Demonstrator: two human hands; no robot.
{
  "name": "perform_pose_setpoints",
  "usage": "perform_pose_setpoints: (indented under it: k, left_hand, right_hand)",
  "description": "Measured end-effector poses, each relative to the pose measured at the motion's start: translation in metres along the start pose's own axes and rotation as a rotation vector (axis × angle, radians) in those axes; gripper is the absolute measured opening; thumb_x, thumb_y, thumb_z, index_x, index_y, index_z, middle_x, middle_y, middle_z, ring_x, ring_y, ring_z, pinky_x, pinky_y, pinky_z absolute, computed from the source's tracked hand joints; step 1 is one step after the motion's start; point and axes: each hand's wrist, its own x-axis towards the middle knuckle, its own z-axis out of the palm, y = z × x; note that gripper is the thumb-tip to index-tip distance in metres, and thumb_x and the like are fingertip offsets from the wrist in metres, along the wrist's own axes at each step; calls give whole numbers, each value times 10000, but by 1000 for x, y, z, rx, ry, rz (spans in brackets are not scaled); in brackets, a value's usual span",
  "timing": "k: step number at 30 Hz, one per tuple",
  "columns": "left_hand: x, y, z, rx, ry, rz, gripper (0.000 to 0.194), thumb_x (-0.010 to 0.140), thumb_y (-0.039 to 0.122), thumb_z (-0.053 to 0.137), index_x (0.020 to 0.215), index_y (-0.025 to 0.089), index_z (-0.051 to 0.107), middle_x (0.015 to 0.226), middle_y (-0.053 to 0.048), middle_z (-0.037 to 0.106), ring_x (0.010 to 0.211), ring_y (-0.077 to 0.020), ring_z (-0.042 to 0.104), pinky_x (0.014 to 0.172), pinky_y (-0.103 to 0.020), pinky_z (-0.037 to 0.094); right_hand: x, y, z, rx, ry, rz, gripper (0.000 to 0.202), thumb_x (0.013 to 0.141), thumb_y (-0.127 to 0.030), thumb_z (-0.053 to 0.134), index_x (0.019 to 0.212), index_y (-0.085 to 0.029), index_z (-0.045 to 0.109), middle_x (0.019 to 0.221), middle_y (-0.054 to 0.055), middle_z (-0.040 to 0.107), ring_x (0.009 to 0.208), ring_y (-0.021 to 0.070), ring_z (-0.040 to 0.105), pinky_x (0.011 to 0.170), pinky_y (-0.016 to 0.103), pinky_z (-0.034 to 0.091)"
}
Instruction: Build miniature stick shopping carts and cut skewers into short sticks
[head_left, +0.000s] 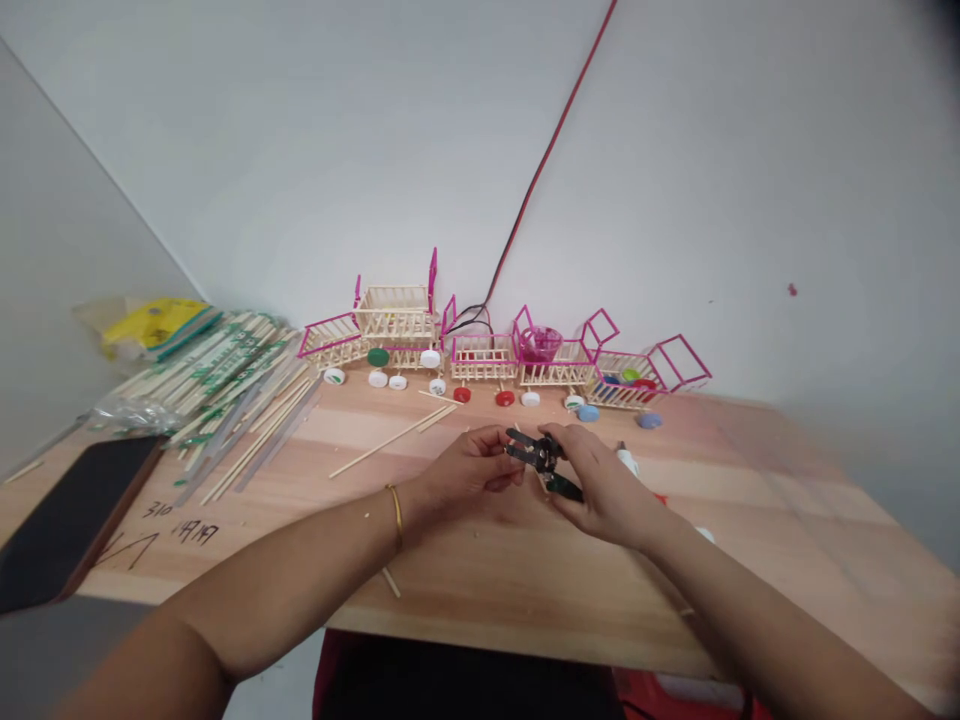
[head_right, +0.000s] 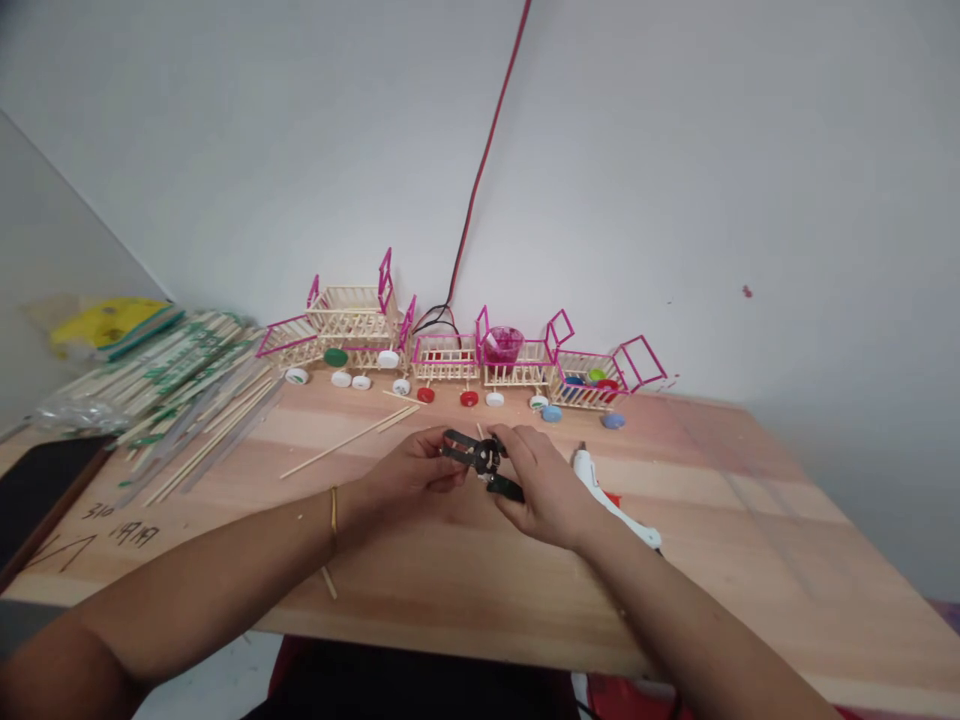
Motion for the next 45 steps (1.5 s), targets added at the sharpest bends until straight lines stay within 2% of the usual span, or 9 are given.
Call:
perform_pose_setpoints:
  k: [5,12,22,29,37,43,45]
  left_hand:
    - [1,1,-4,33,-6,14,374,670,397,775,732,143,507,587,26,577,446,-30,363,458,-199,204]
    - [-1,2,-2,23,7,-55,383,654,417,786,733,144,529,579,23,567,480,-48,421,476,-197,212]
    - [-1,2,-1,68,40,-11,401,652,440,776,737,148,515,588,36,537,491,-48,394,480,-196,230]
    - [-1,5,0,154,48,10,437,650,500,756,756,151,514,576,47,524,469,-42,369,470,-193,244]
    - [0,6,-5,196,18,0,360,726,456,698,712,150,510,577,39,543,441,-33,354,454,-192,226]
    - [1,6,-9,200,12,23,352,742,458,689,754,147,525,583,49,524,450,-34,358,460,-196,219]
    - [1,5,-10,224,15,33,358,753,469,679,768,142,533,586,50,518,455,-34,356,462,-196,217]
  right_hand:
    - [2,-3,-2,0,3,-7,679,731,-185,600,1347,-175,314,1187,174,539,1081,322,510,881,483,445]
    - [0,-3,1,52,-32,-11,726,700,-154,579,1367,-166,292,1201,180,533,1086,314,526,882,480,465]
    - [-2,6,16,31,47,-17,626,768,-206,572,1335,-154,314,1143,182,575,1040,300,581,825,442,511]
    - [0,5,14,76,24,-1,640,748,-187,580,1329,-173,314,1139,167,565,1036,295,571,849,452,495]
    - [5,2,10,97,5,-6,716,682,-158,591,1340,-181,310,1179,169,525,1085,325,524,905,504,449]
    - [9,5,13,103,-24,10,628,714,-190,578,1295,-131,346,1157,191,547,1053,308,548,880,477,469]
    - [10,5,13,108,-31,23,591,725,-198,576,1273,-131,366,1117,178,572,980,282,577,836,442,485]
